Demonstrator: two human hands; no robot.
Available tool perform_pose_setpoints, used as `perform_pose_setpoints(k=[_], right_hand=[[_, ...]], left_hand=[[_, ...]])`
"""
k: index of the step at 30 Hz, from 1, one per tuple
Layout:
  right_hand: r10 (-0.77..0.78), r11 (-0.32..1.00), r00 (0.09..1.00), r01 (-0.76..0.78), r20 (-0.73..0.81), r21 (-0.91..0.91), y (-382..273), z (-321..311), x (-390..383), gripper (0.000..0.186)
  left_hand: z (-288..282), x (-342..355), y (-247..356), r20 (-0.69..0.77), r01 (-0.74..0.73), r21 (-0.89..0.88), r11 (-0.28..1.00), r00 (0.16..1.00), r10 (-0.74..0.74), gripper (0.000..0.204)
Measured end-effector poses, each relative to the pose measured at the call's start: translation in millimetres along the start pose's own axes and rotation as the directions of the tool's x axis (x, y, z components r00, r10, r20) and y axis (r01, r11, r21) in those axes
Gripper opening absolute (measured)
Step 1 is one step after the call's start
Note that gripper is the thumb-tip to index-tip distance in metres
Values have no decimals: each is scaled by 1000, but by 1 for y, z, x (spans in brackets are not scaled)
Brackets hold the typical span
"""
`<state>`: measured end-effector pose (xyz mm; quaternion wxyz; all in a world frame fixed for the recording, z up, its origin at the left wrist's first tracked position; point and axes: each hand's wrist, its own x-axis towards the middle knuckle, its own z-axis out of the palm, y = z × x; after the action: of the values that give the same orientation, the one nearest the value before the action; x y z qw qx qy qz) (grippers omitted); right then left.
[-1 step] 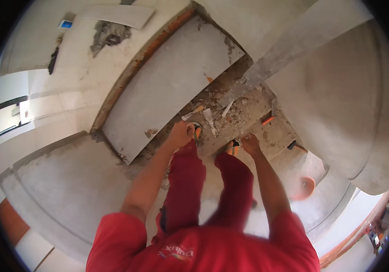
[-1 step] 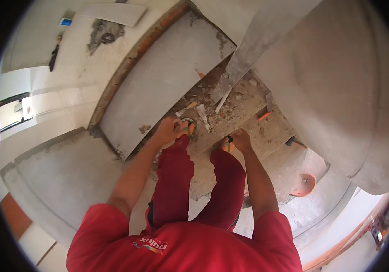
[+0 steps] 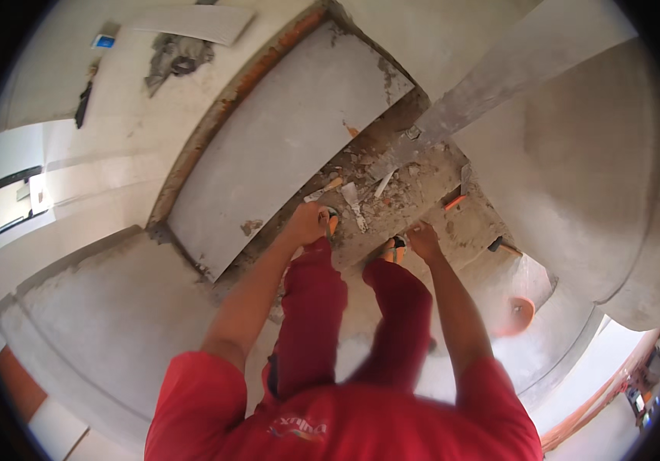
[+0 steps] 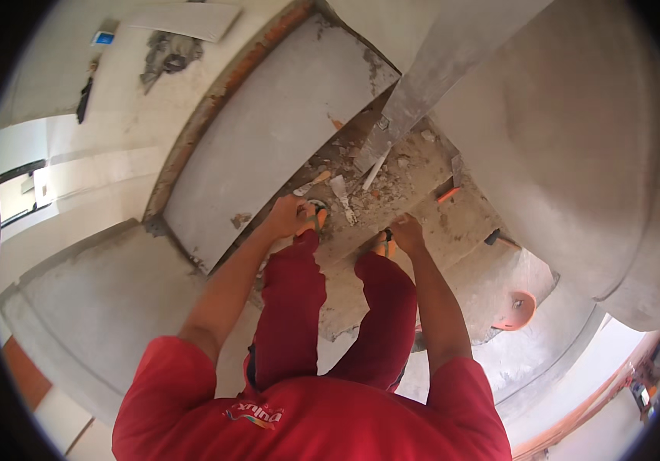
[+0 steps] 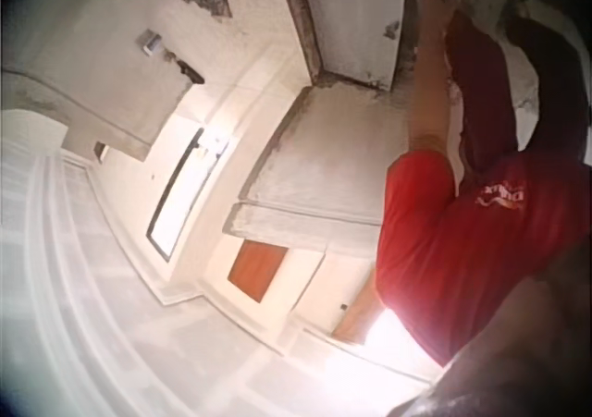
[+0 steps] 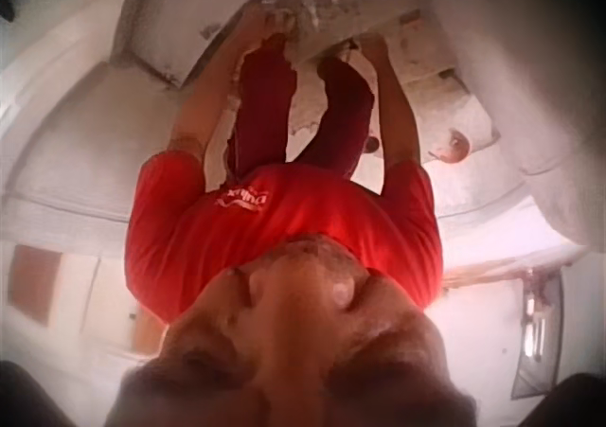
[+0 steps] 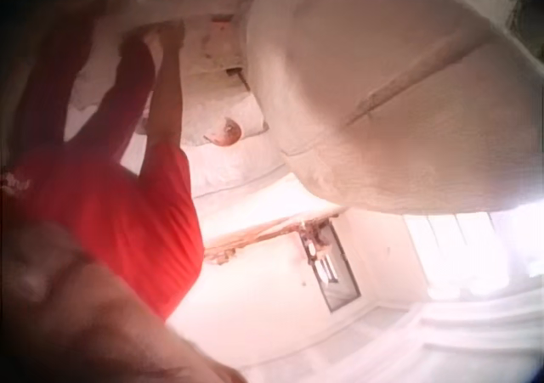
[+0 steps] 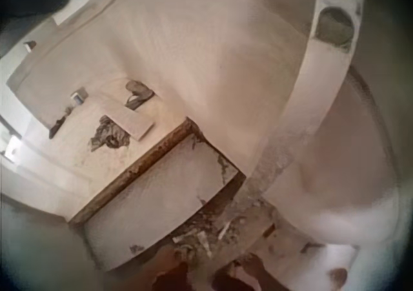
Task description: The person uses a hammer and a chisel-like tool to clear debris from a step, then places a long curved tile against the riser to check the fit before removing it.
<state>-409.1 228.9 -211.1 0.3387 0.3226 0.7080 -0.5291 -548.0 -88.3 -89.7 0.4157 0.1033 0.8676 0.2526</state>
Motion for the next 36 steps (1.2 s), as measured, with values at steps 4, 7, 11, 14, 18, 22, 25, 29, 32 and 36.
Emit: perform_pose_setpoints(k=[4, 7, 11, 14, 18, 22, 25, 29, 32, 36], right_hand=[[-155, 987, 984, 150, -92, -52, 43, 8, 89, 30], [-175, 981, 979, 165, -102, -102, -5, 12, 134, 33], [-343, 904, 876, 211, -340, -371, -26, 25, 201, 34], [-459, 823, 841, 280, -288, -494, -14, 30, 245, 50], [-418, 859, 850, 253, -322, -446, -6, 2, 281, 58], [-239, 920, 926, 120, -291, -373, -54, 4, 226, 58], [-248, 927, 872, 87, -422, -365, -27, -24, 229, 59], [-209, 975, 853, 146, -479, -165, -24, -24, 214, 59], [-150, 988, 893, 149, -425, -35, -34, -33, 182, 61], [-121, 987, 849, 158, -515, 27, -22, -43, 175, 66]], left_hand=[[98, 109, -85, 165, -170, 103, 980, 975, 152, 12], [125, 152, -98, 231, -316, 155, 936, 933, 276, 14], [153, 200, -71, 151, -352, 269, 896, 935, 322, 27], [172, 233, -73, 143, -418, 330, 846, 909, 393, 34], [198, 263, -70, 160, -428, 384, 818, 903, 398, 34], [196, 251, -87, 107, -383, 428, 819, 921, 375, 25], [183, 247, -57, 191, -380, 448, 809, 925, 329, 22], [154, 247, -52, 514, 37, 45, 998, 856, -55, 21], [137, 240, -74, 617, -271, -110, 956, 736, 280, 28], [80, 177, -37, 741, 6, -78, 997, 669, 54, 42]])
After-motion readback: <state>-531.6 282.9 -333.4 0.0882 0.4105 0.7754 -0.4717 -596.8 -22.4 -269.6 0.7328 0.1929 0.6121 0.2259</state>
